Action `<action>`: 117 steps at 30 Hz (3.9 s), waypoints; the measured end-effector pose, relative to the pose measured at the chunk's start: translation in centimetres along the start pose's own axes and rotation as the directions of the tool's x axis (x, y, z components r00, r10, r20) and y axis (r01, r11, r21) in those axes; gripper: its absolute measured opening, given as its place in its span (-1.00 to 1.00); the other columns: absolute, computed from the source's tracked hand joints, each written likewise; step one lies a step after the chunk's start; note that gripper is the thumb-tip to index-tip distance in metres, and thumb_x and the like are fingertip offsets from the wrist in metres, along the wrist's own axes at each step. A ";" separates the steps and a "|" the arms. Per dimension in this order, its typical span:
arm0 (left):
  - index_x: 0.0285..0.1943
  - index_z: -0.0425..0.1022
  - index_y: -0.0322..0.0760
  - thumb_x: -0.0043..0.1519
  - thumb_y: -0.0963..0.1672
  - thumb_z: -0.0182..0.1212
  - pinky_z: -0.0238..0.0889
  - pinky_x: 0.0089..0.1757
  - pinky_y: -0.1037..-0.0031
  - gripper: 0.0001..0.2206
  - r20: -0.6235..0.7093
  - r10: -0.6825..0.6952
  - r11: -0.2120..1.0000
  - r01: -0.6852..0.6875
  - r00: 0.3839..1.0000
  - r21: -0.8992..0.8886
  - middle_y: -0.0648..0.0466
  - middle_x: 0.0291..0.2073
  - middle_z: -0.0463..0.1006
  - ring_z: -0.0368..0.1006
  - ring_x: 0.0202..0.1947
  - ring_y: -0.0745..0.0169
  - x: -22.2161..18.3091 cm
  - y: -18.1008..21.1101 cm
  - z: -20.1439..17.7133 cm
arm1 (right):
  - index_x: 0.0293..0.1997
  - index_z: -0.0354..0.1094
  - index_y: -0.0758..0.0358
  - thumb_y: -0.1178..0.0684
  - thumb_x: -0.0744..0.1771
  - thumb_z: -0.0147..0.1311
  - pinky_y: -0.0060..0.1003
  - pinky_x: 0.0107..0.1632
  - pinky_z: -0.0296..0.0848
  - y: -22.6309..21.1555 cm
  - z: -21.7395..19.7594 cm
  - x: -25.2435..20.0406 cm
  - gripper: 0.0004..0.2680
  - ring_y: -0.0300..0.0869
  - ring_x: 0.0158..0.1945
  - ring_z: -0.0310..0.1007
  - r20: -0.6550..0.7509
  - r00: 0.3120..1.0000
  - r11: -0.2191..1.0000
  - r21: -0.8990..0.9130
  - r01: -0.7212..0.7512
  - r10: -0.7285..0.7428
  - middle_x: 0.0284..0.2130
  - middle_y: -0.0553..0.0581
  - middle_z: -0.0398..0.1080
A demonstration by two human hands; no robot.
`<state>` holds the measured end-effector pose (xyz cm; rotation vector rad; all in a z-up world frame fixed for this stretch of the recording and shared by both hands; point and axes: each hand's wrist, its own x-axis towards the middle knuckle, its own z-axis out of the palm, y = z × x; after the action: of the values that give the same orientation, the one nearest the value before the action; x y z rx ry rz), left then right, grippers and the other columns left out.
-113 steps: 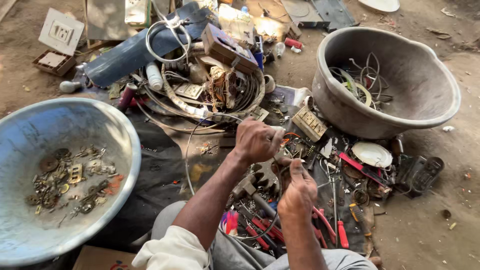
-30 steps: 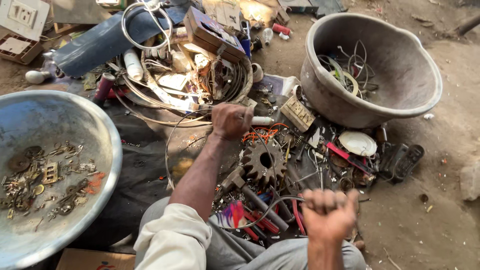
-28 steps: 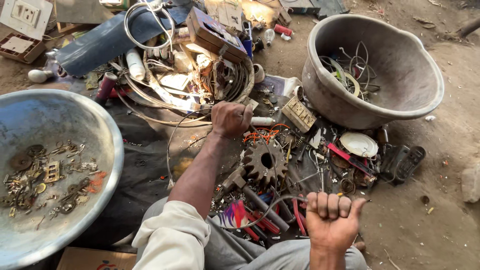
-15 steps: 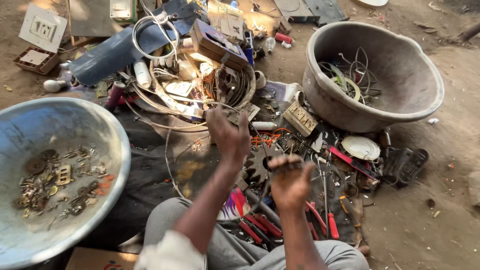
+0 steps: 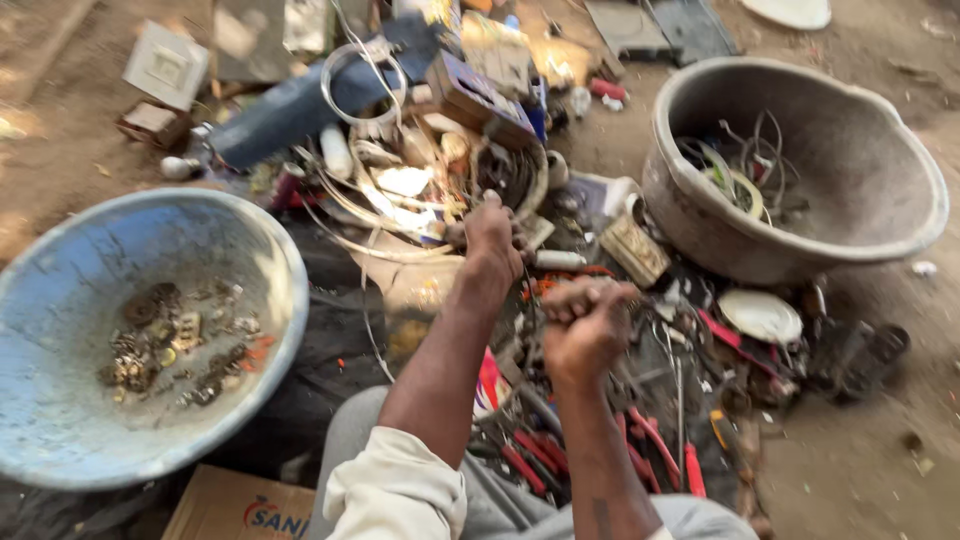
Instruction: The person uses a hammer and other tools to break apart and extract copper wiring and metal components from a large gear and various electronic scrap pieces on the ground.
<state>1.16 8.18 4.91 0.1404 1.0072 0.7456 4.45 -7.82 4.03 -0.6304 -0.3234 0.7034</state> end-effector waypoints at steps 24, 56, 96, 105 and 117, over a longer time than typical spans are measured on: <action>-0.34 0.36 -0.25 0.45 0.08 -0.12 0.05 -0.57 0.45 -0.57 0.067 0.202 0.948 -0.213 0.977 0.237 0.16 -0.59 0.27 0.12 -0.64 0.39 0.8 -4.9 -1.5 | -0.15 0.31 0.28 -0.30 0.39 -0.01 -0.23 -0.14 0.37 4.5 -4.8 -0.9 -0.64 -0.11 -0.28 0.32 -0.035 0.998 0.987 0.157 -0.042 0.048 -0.37 0.13 0.36; -0.42 0.27 -0.31 0.42 0.05 -0.08 -0.05 -0.73 0.36 -0.57 -0.018 0.179 0.949 -0.168 0.984 0.268 0.09 -0.70 0.18 0.05 -0.82 0.26 2.9 -3.7 -1.3 | -0.33 0.17 0.15 -0.36 0.44 -0.23 -0.26 -0.40 0.22 5.1 -3.8 -1.4 -0.62 -0.20 -0.51 0.13 -0.211 0.977 0.988 0.155 -0.008 0.041 -0.58 0.02 0.14; -0.17 0.24 -0.27 0.43 0.09 -0.23 0.18 -0.53 0.47 -0.61 0.032 0.070 0.967 -0.076 0.997 0.245 0.11 -0.50 0.18 0.13 -0.56 0.35 1.0 2.4 0.5 | -0.46 0.13 0.09 -0.33 0.50 -0.38 -0.31 -0.39 0.03 -5.2 -7.1 -8.6 -0.56 -0.28 -0.60 -0.18 -0.227 0.969 0.943 0.331 -0.012 0.092 -0.67 -0.10 -0.09; -0.35 0.43 -0.48 0.43 0.06 0.05 -0.07 -0.64 0.40 -0.51 0.420 0.304 0.389 -0.514 0.855 0.764 0.07 -0.55 0.32 0.07 -0.69 0.36 -0.7 -5.0 -7.2 | -0.25 0.32 0.20 -0.32 0.47 -0.37 -0.28 -0.39 0.27 -7.3 -1.1 3.5 -0.58 -0.22 -0.53 0.17 0.106 0.981 0.950 0.250 -0.185 0.163 -0.57 0.01 0.25; -0.19 0.30 -0.32 0.38 0.08 -0.05 0.30 -0.54 0.35 -0.62 0.057 0.374 0.689 -0.318 0.926 0.651 0.03 -0.49 0.42 0.32 -0.58 0.30 -6.7 2.4 -2.8 | -0.16 0.35 0.29 -0.46 0.44 -0.31 -0.08 -0.09 0.49 1.6 1.9 2.6 -0.49 0.04 -0.21 0.48 0.215 0.947 0.955 0.129 -0.268 0.237 -0.30 0.27 0.48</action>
<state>-4.42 5.13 9.21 0.9484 1.3100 0.7126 4.58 -4.28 4.63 -0.4567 -0.3697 1.0329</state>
